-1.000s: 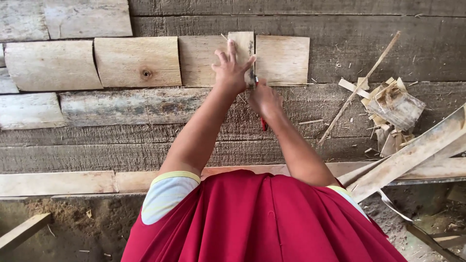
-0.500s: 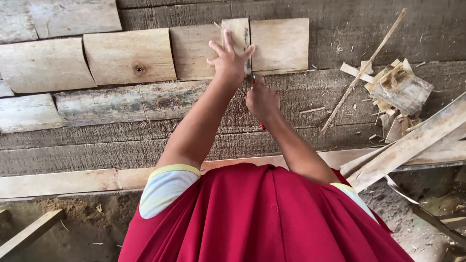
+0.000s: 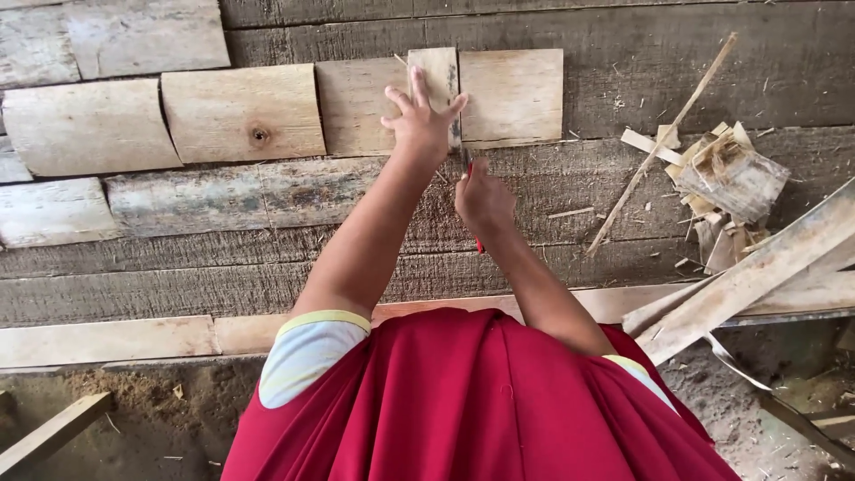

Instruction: The person uses a red utility knife to cut small rectangular pieces of wood on a wooden workbench. They position the wood, score it with the knife, and snap off the cut sections, repeating the process on several pieces.

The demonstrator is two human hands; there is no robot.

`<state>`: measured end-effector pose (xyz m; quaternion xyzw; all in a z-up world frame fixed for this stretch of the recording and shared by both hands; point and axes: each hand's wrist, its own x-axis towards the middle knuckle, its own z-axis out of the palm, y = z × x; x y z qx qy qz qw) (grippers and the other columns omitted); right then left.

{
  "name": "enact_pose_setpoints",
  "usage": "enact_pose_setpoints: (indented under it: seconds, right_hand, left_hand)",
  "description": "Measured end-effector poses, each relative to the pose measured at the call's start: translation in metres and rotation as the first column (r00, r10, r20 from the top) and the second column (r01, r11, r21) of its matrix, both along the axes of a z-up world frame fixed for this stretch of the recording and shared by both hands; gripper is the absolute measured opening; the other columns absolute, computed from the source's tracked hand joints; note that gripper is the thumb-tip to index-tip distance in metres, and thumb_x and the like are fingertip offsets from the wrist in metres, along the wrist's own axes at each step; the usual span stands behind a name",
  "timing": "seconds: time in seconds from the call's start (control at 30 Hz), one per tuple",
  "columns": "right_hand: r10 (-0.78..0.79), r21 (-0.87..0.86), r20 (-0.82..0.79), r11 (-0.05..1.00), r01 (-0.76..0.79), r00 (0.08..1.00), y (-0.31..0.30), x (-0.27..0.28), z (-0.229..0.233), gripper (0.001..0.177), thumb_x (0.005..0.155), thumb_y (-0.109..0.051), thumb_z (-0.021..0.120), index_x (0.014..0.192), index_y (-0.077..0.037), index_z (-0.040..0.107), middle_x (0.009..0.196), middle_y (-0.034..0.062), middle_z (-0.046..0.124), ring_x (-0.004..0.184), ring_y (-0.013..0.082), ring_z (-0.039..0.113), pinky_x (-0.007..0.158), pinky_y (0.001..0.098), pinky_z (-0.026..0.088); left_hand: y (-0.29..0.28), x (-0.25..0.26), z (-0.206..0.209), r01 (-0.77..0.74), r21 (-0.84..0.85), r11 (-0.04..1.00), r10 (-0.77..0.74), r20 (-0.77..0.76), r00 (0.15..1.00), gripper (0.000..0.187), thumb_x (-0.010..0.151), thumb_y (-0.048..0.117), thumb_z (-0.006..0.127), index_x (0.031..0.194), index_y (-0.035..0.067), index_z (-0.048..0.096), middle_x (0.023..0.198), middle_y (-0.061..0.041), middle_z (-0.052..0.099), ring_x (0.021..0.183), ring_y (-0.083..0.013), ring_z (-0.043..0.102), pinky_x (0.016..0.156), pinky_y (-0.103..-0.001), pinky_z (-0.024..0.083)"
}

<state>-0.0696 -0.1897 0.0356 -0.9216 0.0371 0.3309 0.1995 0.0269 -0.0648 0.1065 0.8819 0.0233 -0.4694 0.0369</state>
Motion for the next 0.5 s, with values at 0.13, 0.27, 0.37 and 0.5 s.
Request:
enact_pose_setpoints:
  seconds: [0.13, 0.27, 0.37, 0.5]
  right_hand:
    - [0.048, -0.015, 0.041, 0.999, -0.047, 0.998, -0.01, 0.006, -0.009, 0.032, 0.108, -0.027, 0.046, 0.13, -0.004, 0.039, 0.062, 0.0, 0.056, 0.045, 0.0168, 0.05, 0.039, 0.0337, 0.042]
    - [0.151, -0.021, 0.125, 0.989, -0.15, 0.981, -0.011, 0.009, -0.028, 0.039, 0.107, -0.028, 0.048, 0.132, 0.001, 0.041, 0.056, -0.0059, 0.051, 0.039, 0.0119, 0.041, 0.033, 0.0304, 0.032]
    - [0.159, -0.029, 0.119, 0.987, -0.157, 0.98, -0.011, 0.006, -0.028, 0.043, 0.107, -0.026, 0.045, 0.137, 0.004, 0.038, 0.054, -0.0072, 0.048, 0.038, 0.0114, 0.039, 0.032, 0.0303, 0.03]
    - [0.132, -0.062, 0.041, 0.99, -0.129, 0.99, -0.004, 0.008, -0.018, 0.029, 0.108, -0.026, 0.05, 0.123, -0.003, 0.043, 0.06, -0.0037, 0.051, 0.044, 0.0136, 0.046, 0.037, 0.0318, 0.04]
  left_hand:
    - [-0.002, 0.0, -0.003, 0.009, -0.016, 1.0, -0.008, 0.012, 1.0, 0.105, 0.096, -0.016, 0.046, 0.16, 0.052, -0.001, 0.158, -0.024, -0.029, 0.145, -0.0623, 0.0, 0.11, -0.068, 0.039]
    - [0.0, 0.001, -0.002, 0.038, 0.01, 0.999, -0.038, 0.024, 0.999, 0.102, 0.099, -0.014, 0.045, 0.16, 0.051, -0.003, 0.16, -0.025, -0.025, 0.144, -0.0621, 0.005, 0.109, -0.065, 0.042]
    - [0.0, 0.0, -0.002, 0.057, 0.014, 0.998, -0.057, 0.019, 0.998, 0.102, 0.099, -0.015, 0.044, 0.16, 0.051, -0.005, 0.159, -0.026, -0.025, 0.143, -0.0627, 0.005, 0.109, -0.066, 0.041]
    - [0.0, 0.001, -0.003, 0.049, 0.016, 0.999, -0.049, 0.016, 0.999, 0.099, 0.101, -0.013, 0.042, 0.16, 0.052, -0.004, 0.159, -0.025, -0.027, 0.144, -0.0622, 0.004, 0.11, -0.067, 0.041]
